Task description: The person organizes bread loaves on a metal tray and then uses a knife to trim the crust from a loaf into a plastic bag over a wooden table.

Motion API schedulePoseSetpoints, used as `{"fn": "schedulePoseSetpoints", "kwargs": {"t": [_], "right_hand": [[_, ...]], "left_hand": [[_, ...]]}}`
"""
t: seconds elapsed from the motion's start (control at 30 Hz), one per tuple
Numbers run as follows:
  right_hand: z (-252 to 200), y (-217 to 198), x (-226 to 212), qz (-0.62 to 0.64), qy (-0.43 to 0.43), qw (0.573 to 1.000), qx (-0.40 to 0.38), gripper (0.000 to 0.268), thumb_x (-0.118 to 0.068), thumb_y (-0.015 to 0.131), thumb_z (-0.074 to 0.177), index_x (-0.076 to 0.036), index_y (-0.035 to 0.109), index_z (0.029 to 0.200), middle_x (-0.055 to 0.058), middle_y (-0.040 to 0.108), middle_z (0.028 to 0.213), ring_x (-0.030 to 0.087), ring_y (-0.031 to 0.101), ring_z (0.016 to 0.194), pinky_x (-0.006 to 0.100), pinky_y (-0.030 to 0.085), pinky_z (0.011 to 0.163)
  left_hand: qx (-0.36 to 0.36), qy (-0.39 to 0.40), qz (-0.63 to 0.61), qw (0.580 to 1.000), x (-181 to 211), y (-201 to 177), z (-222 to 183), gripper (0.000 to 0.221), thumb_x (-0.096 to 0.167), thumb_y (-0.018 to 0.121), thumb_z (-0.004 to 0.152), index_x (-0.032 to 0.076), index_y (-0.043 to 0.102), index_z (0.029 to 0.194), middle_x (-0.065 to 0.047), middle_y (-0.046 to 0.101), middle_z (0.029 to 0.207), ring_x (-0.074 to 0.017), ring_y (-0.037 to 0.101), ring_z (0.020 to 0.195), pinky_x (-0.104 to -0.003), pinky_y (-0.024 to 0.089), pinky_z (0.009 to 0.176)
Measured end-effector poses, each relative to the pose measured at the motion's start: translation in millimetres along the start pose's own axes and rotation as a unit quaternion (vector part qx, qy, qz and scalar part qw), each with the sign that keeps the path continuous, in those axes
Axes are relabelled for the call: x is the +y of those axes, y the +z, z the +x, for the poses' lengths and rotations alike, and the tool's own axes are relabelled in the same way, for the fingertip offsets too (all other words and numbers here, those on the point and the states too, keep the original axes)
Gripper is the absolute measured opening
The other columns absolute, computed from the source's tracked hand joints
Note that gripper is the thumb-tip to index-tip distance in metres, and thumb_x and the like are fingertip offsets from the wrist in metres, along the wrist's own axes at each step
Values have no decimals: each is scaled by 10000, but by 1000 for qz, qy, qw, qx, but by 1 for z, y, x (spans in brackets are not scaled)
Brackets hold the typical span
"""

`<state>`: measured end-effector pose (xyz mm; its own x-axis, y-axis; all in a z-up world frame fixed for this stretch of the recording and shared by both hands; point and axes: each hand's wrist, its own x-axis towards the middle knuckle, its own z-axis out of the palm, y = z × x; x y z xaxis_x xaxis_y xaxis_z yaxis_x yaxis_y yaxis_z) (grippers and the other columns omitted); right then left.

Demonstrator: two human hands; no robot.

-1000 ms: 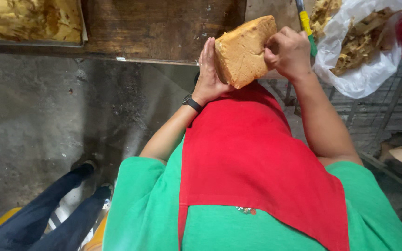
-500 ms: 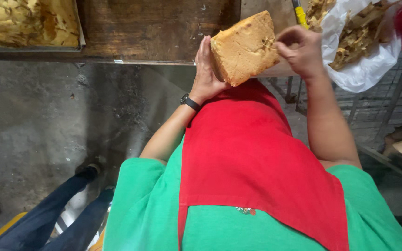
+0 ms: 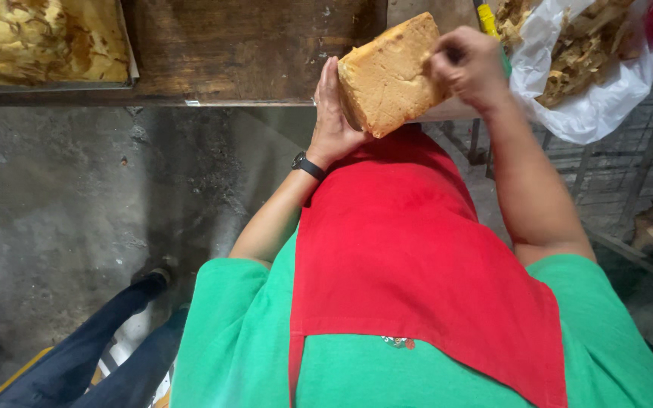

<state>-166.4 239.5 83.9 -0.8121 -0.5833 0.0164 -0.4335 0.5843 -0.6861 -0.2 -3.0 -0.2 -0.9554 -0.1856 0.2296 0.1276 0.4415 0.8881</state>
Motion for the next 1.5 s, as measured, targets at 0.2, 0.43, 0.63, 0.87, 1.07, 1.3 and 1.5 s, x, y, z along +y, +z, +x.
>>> {"fn": "schedulePoseSetpoints", "kwargs": {"t": [0.2,0.43,0.63,0.87,1.07,1.3,1.5], "right_hand": [[-16,-20,22,260,84,962,30,128,10,707,996,-66,689,1097,42,744,1082,98,741,990,266,641,936],[-21,1,8,-10,-24,999,45,178,-1,793,933,-22,775,1109,110,735,1103,170,725,927,302,611,835],[-12,3,3,-39,-33,996,72,76,-12,772,939,-20,769,1015,97,753,989,192,738,887,318,612,816],[-15,-11,7,-17,-64,998,12,162,-35,769,950,-71,801,1105,100,757,1082,210,737,908,326,610,810],[-3,6,15,-60,-153,986,-27,79,-71,792,976,-30,762,1036,141,696,1058,323,702,944,396,574,838],[7,-18,38,89,-77,992,-39,81,-76,768,986,-30,751,1051,111,731,1026,233,715,898,341,576,802],[7,-28,38,140,-68,985,-77,92,-72,765,960,-33,748,1042,94,731,961,197,724,824,315,582,747]], "left_hand": [[2,1,-2,1000,3,1,-1,1473,412,1050,618,85,51,1649,-211,169,1686,-397,208,1581,-502,236,1312],[6,-3,-14,1000,3,2,-2,1465,368,1054,623,83,49,1650,-206,169,1696,-387,219,1582,-489,249,1313],[7,-1,11,1000,4,2,0,1440,364,1039,630,78,61,1648,-195,182,1689,-386,235,1575,-480,251,1311],[8,-15,5,1000,5,4,-1,1444,373,1049,632,84,70,1654,-200,201,1694,-382,250,1575,-478,255,1308],[14,-7,1,1000,0,5,2,1412,319,1041,636,65,101,1658,-199,223,1702,-361,243,1600,-454,230,1333],[5,-35,1,999,10,2,6,1405,304,1070,653,39,118,1652,-176,280,1682,-331,287,1593,-447,284,1328],[-12,-84,-61,995,14,2,3,1426,317,1071,664,70,91,1671,-154,256,1719,-287,285,1627,-424,278,1364]]}}
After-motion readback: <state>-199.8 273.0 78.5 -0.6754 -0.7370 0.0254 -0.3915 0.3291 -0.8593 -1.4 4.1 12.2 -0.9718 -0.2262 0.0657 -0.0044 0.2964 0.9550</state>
